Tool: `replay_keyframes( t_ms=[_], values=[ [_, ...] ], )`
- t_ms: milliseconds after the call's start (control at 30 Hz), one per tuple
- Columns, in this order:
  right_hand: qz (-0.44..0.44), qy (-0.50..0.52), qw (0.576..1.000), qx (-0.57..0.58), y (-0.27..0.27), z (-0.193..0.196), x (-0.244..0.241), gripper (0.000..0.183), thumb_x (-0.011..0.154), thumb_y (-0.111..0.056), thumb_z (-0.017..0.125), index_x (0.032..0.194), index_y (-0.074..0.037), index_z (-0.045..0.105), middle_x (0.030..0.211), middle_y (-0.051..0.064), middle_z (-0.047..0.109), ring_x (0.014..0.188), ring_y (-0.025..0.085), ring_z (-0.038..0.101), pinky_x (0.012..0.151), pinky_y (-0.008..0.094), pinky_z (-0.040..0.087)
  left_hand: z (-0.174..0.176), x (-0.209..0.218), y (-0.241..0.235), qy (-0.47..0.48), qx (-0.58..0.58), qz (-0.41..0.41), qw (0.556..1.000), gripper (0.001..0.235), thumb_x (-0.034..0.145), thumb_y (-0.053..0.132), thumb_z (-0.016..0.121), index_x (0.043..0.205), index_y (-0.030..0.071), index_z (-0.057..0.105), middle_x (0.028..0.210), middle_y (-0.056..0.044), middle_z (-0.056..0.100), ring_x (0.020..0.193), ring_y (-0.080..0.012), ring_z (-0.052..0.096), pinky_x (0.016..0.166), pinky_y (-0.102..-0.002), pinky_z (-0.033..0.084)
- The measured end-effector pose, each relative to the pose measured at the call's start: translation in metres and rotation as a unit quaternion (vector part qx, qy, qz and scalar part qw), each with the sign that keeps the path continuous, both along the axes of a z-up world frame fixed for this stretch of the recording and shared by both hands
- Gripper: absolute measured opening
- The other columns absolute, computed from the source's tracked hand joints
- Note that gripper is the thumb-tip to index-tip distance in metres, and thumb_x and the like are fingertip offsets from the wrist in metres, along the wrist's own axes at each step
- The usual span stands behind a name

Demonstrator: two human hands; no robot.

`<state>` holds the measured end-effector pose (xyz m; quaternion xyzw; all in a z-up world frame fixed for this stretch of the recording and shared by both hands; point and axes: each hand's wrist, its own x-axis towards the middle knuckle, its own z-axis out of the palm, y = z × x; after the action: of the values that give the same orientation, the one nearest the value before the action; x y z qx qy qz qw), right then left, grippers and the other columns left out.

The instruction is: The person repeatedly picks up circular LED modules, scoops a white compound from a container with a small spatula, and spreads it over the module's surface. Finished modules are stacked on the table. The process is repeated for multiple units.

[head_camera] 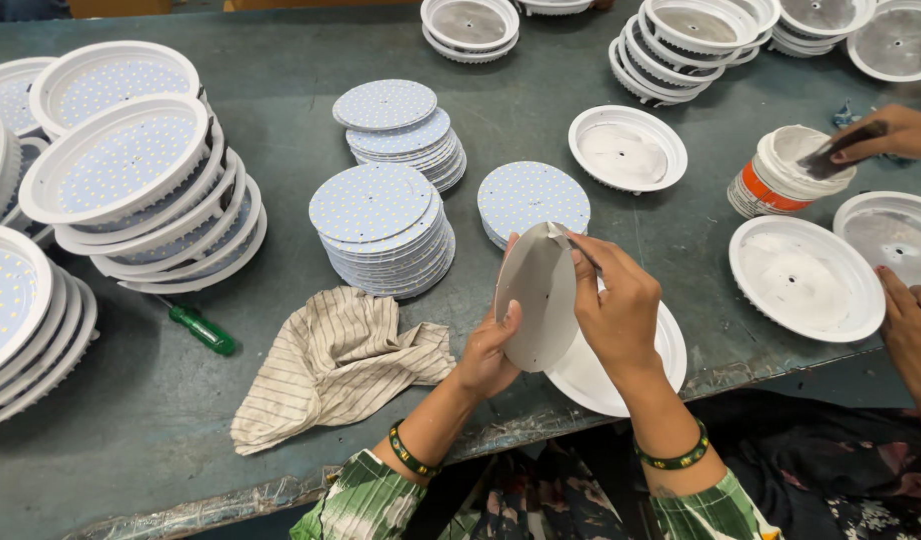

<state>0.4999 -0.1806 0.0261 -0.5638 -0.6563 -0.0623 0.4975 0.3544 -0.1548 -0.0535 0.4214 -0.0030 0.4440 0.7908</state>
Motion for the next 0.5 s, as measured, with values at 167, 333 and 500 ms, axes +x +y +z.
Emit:
replay_keyframes(
  t_ms=[167,333,500],
  values=[
    [-0.01,-0.001,1.0,-0.011,0.001,-0.003,-0.009,0.018,0.101,-0.006,0.066,0.116,-0.001,0.074,0.107,0.017,0.076,0.087,0.028,0.076,0.075,0.034,0.058,0.002,-0.002,0.0,-0.001,0.007,-0.008,1.0,0.091,0.105,0.05,0.052,0.168,0.029,-0.01,0.177,-0.004,0.003,0.162,-0.0243,0.01,0.129,-0.045,0.019],
    [-0.001,0.002,1.0,-0.017,0.001,-0.005,-0.016,0.018,0.101,-0.006,0.066,0.116,0.0,0.074,0.105,0.017,0.076,0.085,0.028,0.075,0.073,0.033,0.058,0.004,-0.003,0.0,-0.007,0.016,0.002,1.0,0.087,0.107,0.047,0.051,0.168,0.029,-0.009,0.177,-0.005,0.005,0.162,-0.0249,0.013,0.13,-0.044,0.02],
    [0.023,-0.013,1.0,-0.012,-0.005,-0.004,-0.025,0.018,0.1,-0.005,0.068,0.117,-0.001,0.073,0.105,0.017,0.076,0.085,0.027,0.075,0.07,0.033,0.057,0.003,-0.003,0.001,-0.015,-0.001,-0.003,1.0,0.083,0.108,0.044,0.048,0.167,0.032,-0.009,0.176,-0.004,0.007,0.161,-0.0245,0.014,0.129,-0.044,0.021]
  ],
)
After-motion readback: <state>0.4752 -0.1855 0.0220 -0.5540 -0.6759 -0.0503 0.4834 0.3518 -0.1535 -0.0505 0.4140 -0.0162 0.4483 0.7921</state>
